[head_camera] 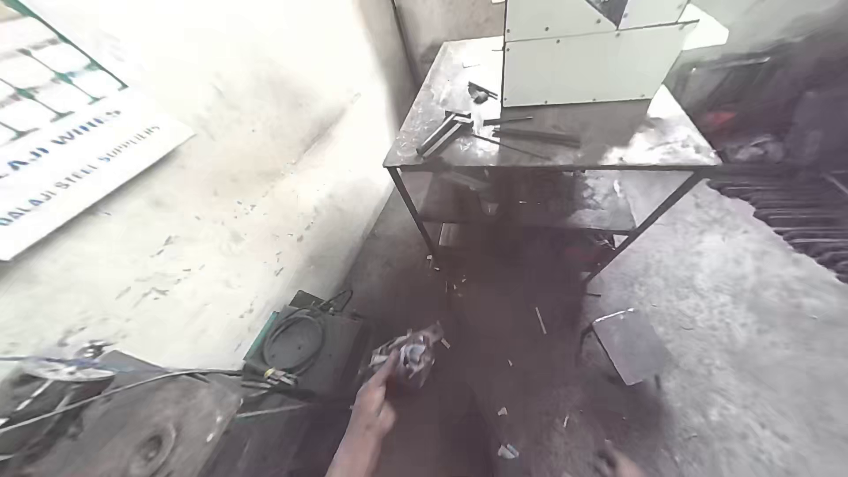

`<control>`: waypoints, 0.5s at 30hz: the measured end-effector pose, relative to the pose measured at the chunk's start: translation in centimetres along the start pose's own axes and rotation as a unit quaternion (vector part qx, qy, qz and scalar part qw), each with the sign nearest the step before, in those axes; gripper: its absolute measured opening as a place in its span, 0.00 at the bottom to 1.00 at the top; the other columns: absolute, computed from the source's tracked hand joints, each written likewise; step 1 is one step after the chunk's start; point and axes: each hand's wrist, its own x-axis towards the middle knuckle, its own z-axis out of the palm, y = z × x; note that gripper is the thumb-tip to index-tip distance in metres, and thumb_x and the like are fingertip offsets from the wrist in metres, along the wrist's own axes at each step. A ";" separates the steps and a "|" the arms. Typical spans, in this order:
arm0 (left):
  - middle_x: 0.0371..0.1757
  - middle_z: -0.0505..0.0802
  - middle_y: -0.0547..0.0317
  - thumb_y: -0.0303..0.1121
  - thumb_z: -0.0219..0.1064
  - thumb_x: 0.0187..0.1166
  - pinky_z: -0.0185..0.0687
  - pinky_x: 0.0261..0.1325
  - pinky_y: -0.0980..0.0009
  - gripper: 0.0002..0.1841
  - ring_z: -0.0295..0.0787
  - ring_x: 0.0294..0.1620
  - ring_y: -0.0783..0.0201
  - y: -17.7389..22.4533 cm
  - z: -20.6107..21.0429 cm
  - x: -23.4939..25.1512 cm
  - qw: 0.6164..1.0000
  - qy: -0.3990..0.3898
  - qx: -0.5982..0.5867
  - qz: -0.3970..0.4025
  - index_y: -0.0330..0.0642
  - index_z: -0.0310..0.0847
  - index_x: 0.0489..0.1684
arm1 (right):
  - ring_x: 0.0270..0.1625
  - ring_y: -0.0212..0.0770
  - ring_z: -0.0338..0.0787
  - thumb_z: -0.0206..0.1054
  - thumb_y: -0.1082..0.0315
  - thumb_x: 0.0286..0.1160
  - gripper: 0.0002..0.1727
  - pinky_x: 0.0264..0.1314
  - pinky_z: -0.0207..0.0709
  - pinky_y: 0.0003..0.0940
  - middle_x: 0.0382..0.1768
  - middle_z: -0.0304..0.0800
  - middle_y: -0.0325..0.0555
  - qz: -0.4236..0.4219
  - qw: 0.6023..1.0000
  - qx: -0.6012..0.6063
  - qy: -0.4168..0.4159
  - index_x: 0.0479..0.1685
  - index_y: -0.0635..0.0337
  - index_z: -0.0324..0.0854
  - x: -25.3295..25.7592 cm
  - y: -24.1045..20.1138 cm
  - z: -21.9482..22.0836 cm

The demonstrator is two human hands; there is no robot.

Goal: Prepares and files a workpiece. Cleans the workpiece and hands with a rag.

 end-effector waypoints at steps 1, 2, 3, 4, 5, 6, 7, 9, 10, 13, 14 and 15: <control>0.44 0.95 0.46 0.38 0.55 0.91 0.93 0.49 0.57 0.16 0.95 0.44 0.56 2.0 2.7 1.5 0.999 -0.030 -0.013 -0.001 0.34 0.82 0.58 | 0.63 0.62 0.91 0.64 0.45 0.84 0.27 0.70 0.77 0.67 0.58 0.93 0.60 -0.005 0.999 -0.003 0.033 0.66 0.58 0.86 1.1 -3.7 -4.1; 0.43 0.95 0.46 0.38 0.54 0.92 0.94 0.48 0.57 0.17 0.95 0.43 0.57 3.9 5.4 3.1 0.998 -0.056 -0.026 -0.004 0.34 0.82 0.58 | 0.63 0.62 0.90 0.64 0.46 0.84 0.27 0.71 0.76 0.66 0.57 0.93 0.61 -0.022 0.998 -0.004 0.065 0.66 0.59 0.86 2.3 -7.8 -7.8; 0.42 0.95 0.47 0.37 0.54 0.92 0.94 0.46 0.59 0.16 0.95 0.41 0.58 5.2 8.3 4.7 0.997 -0.075 -0.037 -0.007 0.34 0.82 0.57 | 0.63 0.61 0.91 0.65 0.47 0.84 0.26 0.71 0.76 0.64 0.56 0.93 0.61 -0.052 0.994 -0.003 0.096 0.66 0.59 0.85 3.5 -11.7 -11.4; 0.40 0.94 0.47 0.36 0.54 0.91 0.93 0.45 0.60 0.15 0.95 0.40 0.59 6.3 11.4 6.3 0.995 -0.088 -0.041 -0.010 0.34 0.82 0.56 | 0.61 0.59 0.92 0.65 0.48 0.84 0.25 0.71 0.78 0.63 0.55 0.93 0.59 -0.096 0.988 0.006 0.125 0.66 0.59 0.85 4.4 -15.6 -14.5; 0.40 0.94 0.47 0.35 0.56 0.90 0.93 0.44 0.61 0.14 0.94 0.39 0.59 7.2 14.7 8.0 0.994 -0.098 -0.044 -0.013 0.33 0.82 0.55 | 0.61 0.57 0.92 0.65 0.49 0.84 0.25 0.71 0.78 0.61 0.55 0.93 0.58 -0.141 0.980 0.019 0.141 0.68 0.59 0.84 4.9 -19.7 -17.5; 0.40 0.94 0.47 0.33 0.58 0.89 0.92 0.44 0.60 0.13 0.93 0.38 0.58 7.9 18.1 9.5 0.993 -0.102 -0.049 -0.012 0.31 0.82 0.55 | 0.59 0.53 0.93 0.65 0.49 0.84 0.25 0.70 0.80 0.57 0.54 0.94 0.55 -0.189 0.970 0.024 0.153 0.67 0.59 0.84 5.3 -23.8 -20.6; 0.38 0.93 0.47 0.31 0.60 0.87 0.91 0.42 0.62 0.11 0.92 0.36 0.59 8.5 21.5 10.9 0.994 -0.098 -0.048 -0.007 0.31 0.82 0.53 | 0.56 0.50 0.93 0.65 0.50 0.84 0.24 0.67 0.81 0.54 0.52 0.94 0.54 -0.242 0.956 0.022 0.167 0.66 0.60 0.84 5.5 -27.9 -23.7; 0.41 0.93 0.44 0.28 0.63 0.84 0.91 0.47 0.60 0.11 0.93 0.41 0.57 9.0 27.7 13.3 0.994 -0.097 -0.045 0.004 0.28 0.81 0.55 | 0.57 0.50 0.93 0.66 0.52 0.83 0.24 0.67 0.82 0.53 0.54 0.94 0.55 -0.339 0.916 -0.020 0.213 0.64 0.63 0.86 5.8 -35.4 -30.1; 0.43 0.94 0.42 0.27 0.65 0.83 0.91 0.49 0.58 0.12 0.93 0.43 0.55 9.1 30.8 14.6 0.994 -0.095 -0.044 0.019 0.27 0.81 0.57 | 0.59 0.51 0.93 0.65 0.52 0.83 0.23 0.69 0.82 0.53 0.55 0.94 0.55 -0.376 0.894 -0.052 0.239 0.63 0.63 0.86 6.7 -38.8 -33.9; 0.45 0.94 0.42 0.23 0.71 0.78 0.93 0.51 0.57 0.15 0.94 0.45 0.54 9.0 39.0 19.2 0.992 -0.072 -0.006 0.100 0.27 0.78 0.60 | 0.59 0.55 0.92 0.62 0.49 0.85 0.23 0.65 0.82 0.59 0.55 0.93 0.54 -0.380 0.865 -0.139 0.296 0.64 0.56 0.87 12.1 -47.6 -45.0; 0.44 0.93 0.43 0.22 0.72 0.75 0.93 0.50 0.59 0.16 0.94 0.44 0.56 8.1 40.6 20.1 0.992 -0.049 0.017 0.118 0.27 0.78 0.58 | 0.60 0.59 0.91 0.62 0.47 0.85 0.23 0.63 0.81 0.64 0.56 0.92 0.55 -0.339 0.879 -0.167 0.291 0.66 0.52 0.86 14.2 -49.2 -47.3; 0.44 0.92 0.43 0.21 0.75 0.72 0.92 0.50 0.60 0.16 0.93 0.43 0.57 8.2 42.9 22.0 0.987 -0.036 0.046 0.150 0.26 0.78 0.55 | 0.64 0.62 0.88 0.63 0.46 0.85 0.24 0.65 0.78 0.68 0.60 0.90 0.57 -0.316 0.880 -0.199 0.293 0.67 0.52 0.85 16.8 -51.6 -50.4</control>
